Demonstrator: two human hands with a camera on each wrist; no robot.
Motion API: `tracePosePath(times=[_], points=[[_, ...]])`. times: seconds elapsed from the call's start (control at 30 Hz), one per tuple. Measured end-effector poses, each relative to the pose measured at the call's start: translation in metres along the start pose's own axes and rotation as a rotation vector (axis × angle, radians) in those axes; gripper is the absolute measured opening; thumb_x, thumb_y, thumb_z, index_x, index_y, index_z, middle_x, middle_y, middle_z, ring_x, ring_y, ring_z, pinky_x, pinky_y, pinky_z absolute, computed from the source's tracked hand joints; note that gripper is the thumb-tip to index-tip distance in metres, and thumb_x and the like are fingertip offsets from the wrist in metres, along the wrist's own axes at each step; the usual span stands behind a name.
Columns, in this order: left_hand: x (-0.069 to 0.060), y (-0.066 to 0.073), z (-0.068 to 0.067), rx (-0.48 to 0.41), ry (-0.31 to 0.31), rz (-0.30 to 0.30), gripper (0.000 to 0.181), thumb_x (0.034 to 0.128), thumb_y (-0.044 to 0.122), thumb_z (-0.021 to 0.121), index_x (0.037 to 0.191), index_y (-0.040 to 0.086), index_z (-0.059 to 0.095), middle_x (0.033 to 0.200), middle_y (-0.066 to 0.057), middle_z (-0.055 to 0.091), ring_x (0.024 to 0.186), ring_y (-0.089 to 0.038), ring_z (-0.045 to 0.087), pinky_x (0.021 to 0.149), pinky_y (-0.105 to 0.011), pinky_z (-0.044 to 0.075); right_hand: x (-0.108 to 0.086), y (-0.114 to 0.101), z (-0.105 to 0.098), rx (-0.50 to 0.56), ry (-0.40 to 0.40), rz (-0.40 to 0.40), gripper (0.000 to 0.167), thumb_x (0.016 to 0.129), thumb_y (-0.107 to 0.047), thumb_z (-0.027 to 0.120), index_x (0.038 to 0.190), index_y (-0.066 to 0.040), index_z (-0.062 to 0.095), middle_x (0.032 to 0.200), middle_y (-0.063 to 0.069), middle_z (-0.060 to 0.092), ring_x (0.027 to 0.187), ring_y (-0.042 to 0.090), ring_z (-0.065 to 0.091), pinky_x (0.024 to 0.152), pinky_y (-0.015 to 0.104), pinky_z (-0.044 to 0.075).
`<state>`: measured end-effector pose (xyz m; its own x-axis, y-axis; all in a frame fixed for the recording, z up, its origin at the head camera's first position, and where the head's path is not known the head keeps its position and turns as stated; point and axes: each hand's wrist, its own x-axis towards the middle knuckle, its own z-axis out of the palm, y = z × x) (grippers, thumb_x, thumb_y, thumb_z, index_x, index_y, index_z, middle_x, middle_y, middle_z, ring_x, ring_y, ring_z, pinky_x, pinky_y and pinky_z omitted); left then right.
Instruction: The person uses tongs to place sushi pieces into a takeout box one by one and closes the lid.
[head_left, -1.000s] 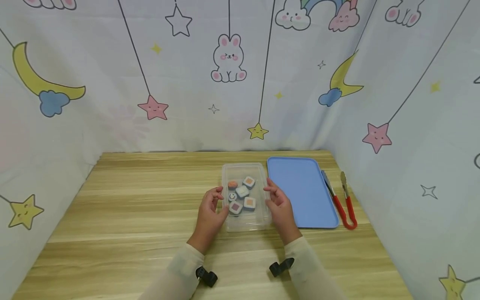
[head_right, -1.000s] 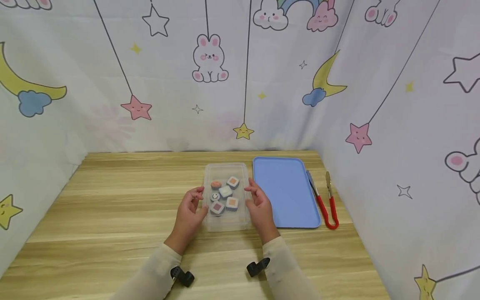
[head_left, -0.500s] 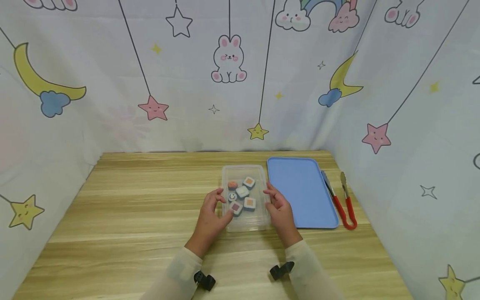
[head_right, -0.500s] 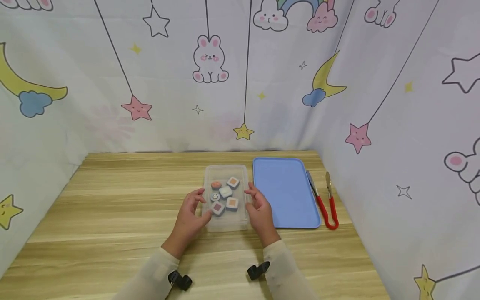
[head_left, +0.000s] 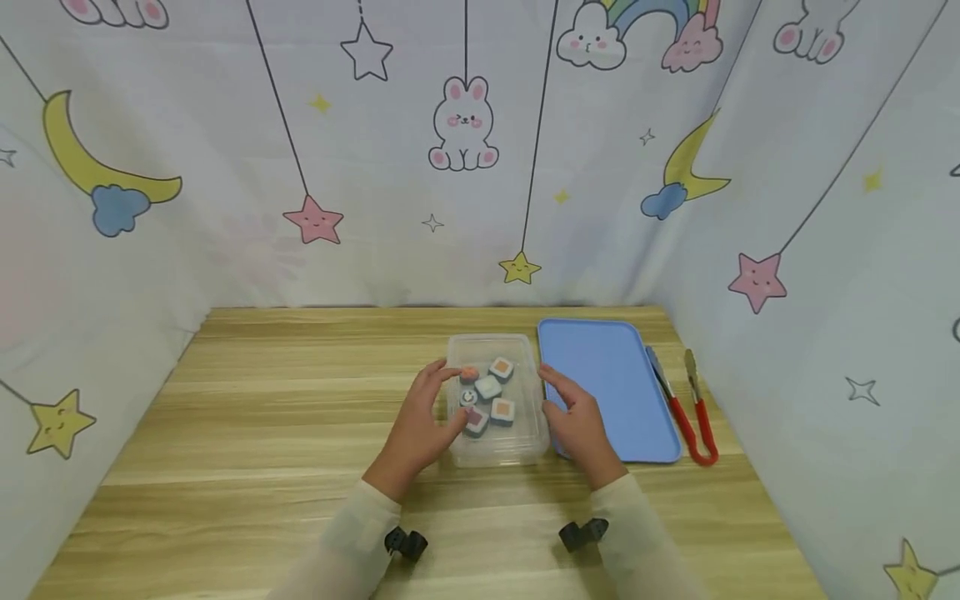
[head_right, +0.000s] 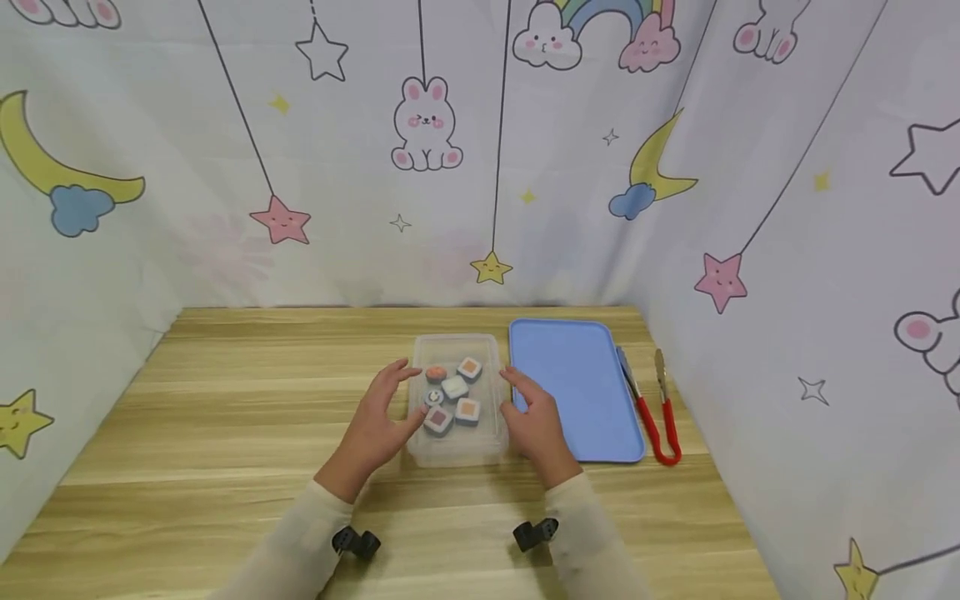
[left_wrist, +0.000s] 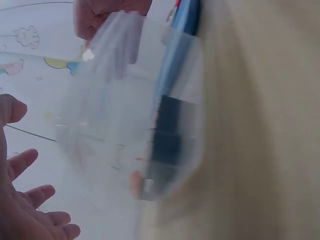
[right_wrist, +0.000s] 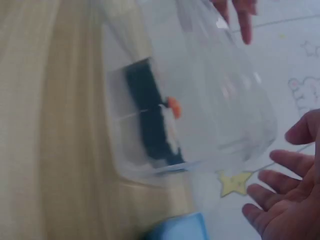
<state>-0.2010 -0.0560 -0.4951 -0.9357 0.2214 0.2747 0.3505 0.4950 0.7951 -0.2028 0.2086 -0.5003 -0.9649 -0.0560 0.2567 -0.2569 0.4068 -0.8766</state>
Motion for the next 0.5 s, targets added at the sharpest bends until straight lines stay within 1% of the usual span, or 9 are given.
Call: tracePosePath(times=[0.07,0.1,0.13,0.23,0.3,0.33,0.37,0.43,0.5], points=[[0.01,0.007,-0.001,0.047,-0.017,0.035,0.061,0.0952,0.027,0.074,0.151,0.016,0.052,0.166,-0.015,0.031,0.154,-0.041,0.024,0.115,-0.067,0.033,0.006,-0.007,-0.002,-0.057,-0.028,-0.036,0.054,0.095,0.001,0.062,0.148,-0.003,0.057,0.159,0.015,0.047,0.15,0.035,0.037,0.117,0.059,0.035],[0.015,0.01,-0.001,0.079,-0.04,0.045,0.064,0.0954,0.028,0.072,0.154,0.015,0.05,0.167,-0.016,0.029,0.156,-0.042,0.019,0.116,-0.068,0.03,0.009,-0.01,-0.001,-0.1,-0.06,-0.063,0.055,0.096,-0.001,0.062,0.15,-0.002,0.053,0.161,0.017,0.042,0.151,0.037,0.034,0.118,0.062,0.033],[0.019,0.012,0.002,0.135,-0.072,0.053,0.067,0.0957,0.03,0.071,0.156,0.014,0.047,0.168,-0.017,0.026,0.157,-0.043,0.014,0.118,-0.068,0.027,0.012,-0.013,0.001,-0.165,-0.107,-0.077,0.057,0.098,-0.006,0.062,0.154,-0.002,0.049,0.164,0.018,0.037,0.153,0.038,0.03,0.118,0.064,0.031],[0.029,0.011,0.012,0.348,-0.203,0.067,0.072,0.0986,0.039,0.065,0.161,0.014,0.039,0.169,-0.023,0.019,0.157,-0.046,0.005,0.123,-0.064,0.019,0.018,-0.019,0.013,-0.42,-0.306,-0.093,0.064,0.106,-0.023,0.054,0.162,-0.003,0.032,0.171,0.02,0.018,0.158,0.039,0.012,0.121,0.064,0.023],[0.031,0.007,0.019,0.481,-0.281,0.079,0.072,0.1022,0.044,0.059,0.163,0.014,0.035,0.169,-0.026,0.016,0.157,-0.046,0.002,0.126,-0.059,0.013,0.02,-0.021,0.02,-0.571,-0.415,-0.091,0.066,0.109,-0.031,0.047,0.164,-0.003,0.024,0.172,0.021,0.008,0.159,0.038,0.002,0.124,0.061,0.019],[0.031,0.006,0.022,0.534,-0.307,0.087,0.071,0.1035,0.046,0.057,0.163,0.014,0.035,0.168,-0.027,0.016,0.157,-0.046,0.002,0.127,-0.057,0.012,0.021,-0.021,0.023,-0.628,-0.449,-0.086,0.066,0.11,-0.033,0.044,0.165,-0.003,0.022,0.172,0.022,0.005,0.159,0.037,-0.001,0.125,0.059,0.017],[0.03,0.004,0.024,0.566,-0.318,0.093,0.071,0.1042,0.047,0.056,0.163,0.013,0.036,0.168,-0.029,0.017,0.157,-0.046,0.002,0.127,-0.056,0.01,0.021,-0.021,0.026,-0.666,-0.467,-0.082,0.066,0.11,-0.033,0.043,0.164,-0.002,0.021,0.171,0.023,0.004,0.159,0.038,-0.003,0.125,0.058,0.017],[0.029,0.003,0.026,0.593,-0.323,0.098,0.07,0.1049,0.048,0.055,0.162,0.013,0.037,0.167,-0.03,0.018,0.157,-0.046,0.003,0.128,-0.054,0.008,0.02,-0.022,0.029,-0.692,-0.468,-0.065,0.065,0.11,-0.032,0.044,0.164,-0.002,0.023,0.171,0.024,0.005,0.159,0.037,-0.004,0.126,0.056,0.017],[0.028,0.004,0.027,0.588,-0.311,0.096,0.069,0.1045,0.047,0.056,0.162,0.013,0.038,0.167,-0.03,0.018,0.157,-0.046,0.003,0.128,-0.053,0.008,0.02,-0.023,0.029,-0.696,-0.457,-0.062,0.065,0.11,-0.032,0.045,0.164,-0.001,0.024,0.171,0.024,0.006,0.159,0.037,-0.002,0.126,0.056,0.018]])
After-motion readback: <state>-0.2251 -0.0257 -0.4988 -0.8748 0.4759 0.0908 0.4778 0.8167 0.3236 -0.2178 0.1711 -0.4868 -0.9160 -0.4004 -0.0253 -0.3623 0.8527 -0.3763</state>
